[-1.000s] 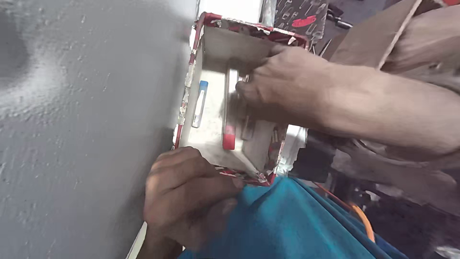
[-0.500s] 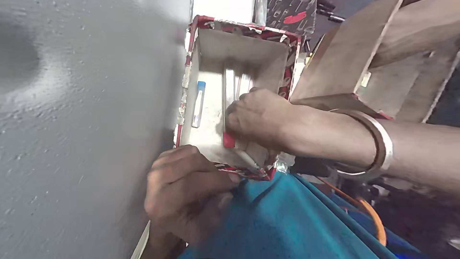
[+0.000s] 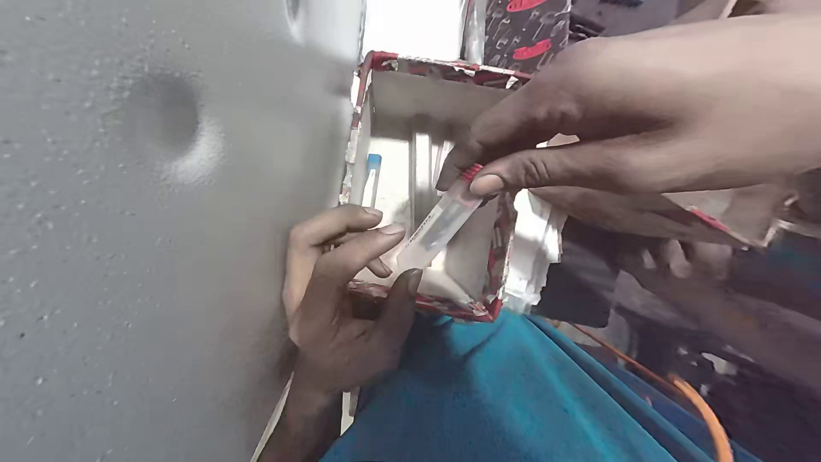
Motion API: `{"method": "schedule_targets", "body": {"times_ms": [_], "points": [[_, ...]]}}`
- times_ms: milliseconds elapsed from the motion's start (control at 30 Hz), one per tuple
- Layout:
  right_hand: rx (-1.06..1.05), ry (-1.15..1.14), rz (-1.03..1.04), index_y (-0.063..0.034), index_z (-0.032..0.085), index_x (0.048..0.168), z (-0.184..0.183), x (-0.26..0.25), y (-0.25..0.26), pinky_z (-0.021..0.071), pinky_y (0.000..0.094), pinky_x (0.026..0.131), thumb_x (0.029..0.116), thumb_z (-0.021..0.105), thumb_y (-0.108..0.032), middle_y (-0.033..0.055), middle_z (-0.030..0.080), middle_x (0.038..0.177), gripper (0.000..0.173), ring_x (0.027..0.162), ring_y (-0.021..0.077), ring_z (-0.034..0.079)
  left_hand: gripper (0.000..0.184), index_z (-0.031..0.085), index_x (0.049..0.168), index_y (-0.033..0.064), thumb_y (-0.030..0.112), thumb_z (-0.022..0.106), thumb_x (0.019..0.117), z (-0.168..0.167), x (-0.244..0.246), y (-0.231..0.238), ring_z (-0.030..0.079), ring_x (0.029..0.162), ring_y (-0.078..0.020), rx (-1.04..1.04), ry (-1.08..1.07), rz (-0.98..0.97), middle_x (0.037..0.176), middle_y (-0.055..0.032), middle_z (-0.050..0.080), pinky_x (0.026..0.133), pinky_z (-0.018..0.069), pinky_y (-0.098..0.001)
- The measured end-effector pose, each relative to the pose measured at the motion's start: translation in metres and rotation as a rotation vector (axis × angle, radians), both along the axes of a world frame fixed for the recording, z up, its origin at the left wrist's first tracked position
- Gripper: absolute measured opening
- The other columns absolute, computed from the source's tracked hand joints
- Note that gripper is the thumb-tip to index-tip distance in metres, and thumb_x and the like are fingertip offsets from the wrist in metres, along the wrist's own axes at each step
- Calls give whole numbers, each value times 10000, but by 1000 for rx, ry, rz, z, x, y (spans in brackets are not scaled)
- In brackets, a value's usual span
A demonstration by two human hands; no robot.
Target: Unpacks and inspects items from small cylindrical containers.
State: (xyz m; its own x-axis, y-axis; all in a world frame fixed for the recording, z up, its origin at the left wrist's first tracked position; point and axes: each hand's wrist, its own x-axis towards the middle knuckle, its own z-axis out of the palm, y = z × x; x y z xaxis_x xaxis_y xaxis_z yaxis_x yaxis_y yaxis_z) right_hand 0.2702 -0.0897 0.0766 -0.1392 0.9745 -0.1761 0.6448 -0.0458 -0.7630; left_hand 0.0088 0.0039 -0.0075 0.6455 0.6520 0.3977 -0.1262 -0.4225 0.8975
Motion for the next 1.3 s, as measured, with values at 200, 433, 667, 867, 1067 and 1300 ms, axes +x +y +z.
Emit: {"method": "schedule_targets", "body": {"times_ms": [200, 433, 667, 867, 1067, 1300], "points": [[-24, 70, 42, -191, 763, 1063, 2, 9, 9, 559, 152, 547, 1036, 592, -329, -110, 716, 798, 222, 657, -20, 659, 366, 678, 1186, 158, 223, 834, 862, -1, -3, 3, 662, 872, -72, 22, 30, -64, 1112, 12, 656, 710, 591, -200], [22, 119, 181, -198, 747, 1119, 0, 22, 27, 567, 113, 602, 1061, 544, -372, -144, 716, 883, 273, 744, -74, 657, 392, 676, 1185, 126, 145, 854, 837, -5, -2, 3, 685, 895, -114, 17, -18, -91, 1098, -23, 676, 742, 619, -246], [8, 129, 154, -201, 751, 1140, 0, 19, 26, 589, 117, 626, 1054, 556, -376, -144, 736, 913, 275, 763, -72, 675, 357, 687, 1166, 110, 136, 843, 846, -6, -2, 2, 683, 899, -105, 27, -16, -70, 1101, -22, 675, 744, 619, -235], [46, 140, 145, -193, 745, 1117, 1, 14, 24, 581, 111, 603, 1045, 582, -369, -150, 713, 861, 250, 736, -73, 662, 369, 686, 1193, 85, 154, 824, 859, -5, -1, 2, 687, 887, -127, 45, 35, -59, 1094, -49, 694, 744, 617, -266], [39, 226, -110, -167, 750, 1139, -5, -22, 6, 603, 143, 629, 963, 712, -286, -110, 724, 858, 215, 746, -19, 685, 335, 714, 1251, 96, 251, 724, 954, 1, 3, 2, 600, 843, -25, 174, 150, 22, 959, -3, 648, 734, 520, -163], [269, 590, -275, -10, 655, 1172, -41, -54, -24, 631, 189, 743, 977, 676, -95, -5, 747, 981, 214, 846, 57, 719, 242, 702, 1197, 71, 219, 659, 1011, 9, 0, 3, 711, 899, -86, 52, 126, -81, 1068, -38, 728, 764, 622, -240]]}}
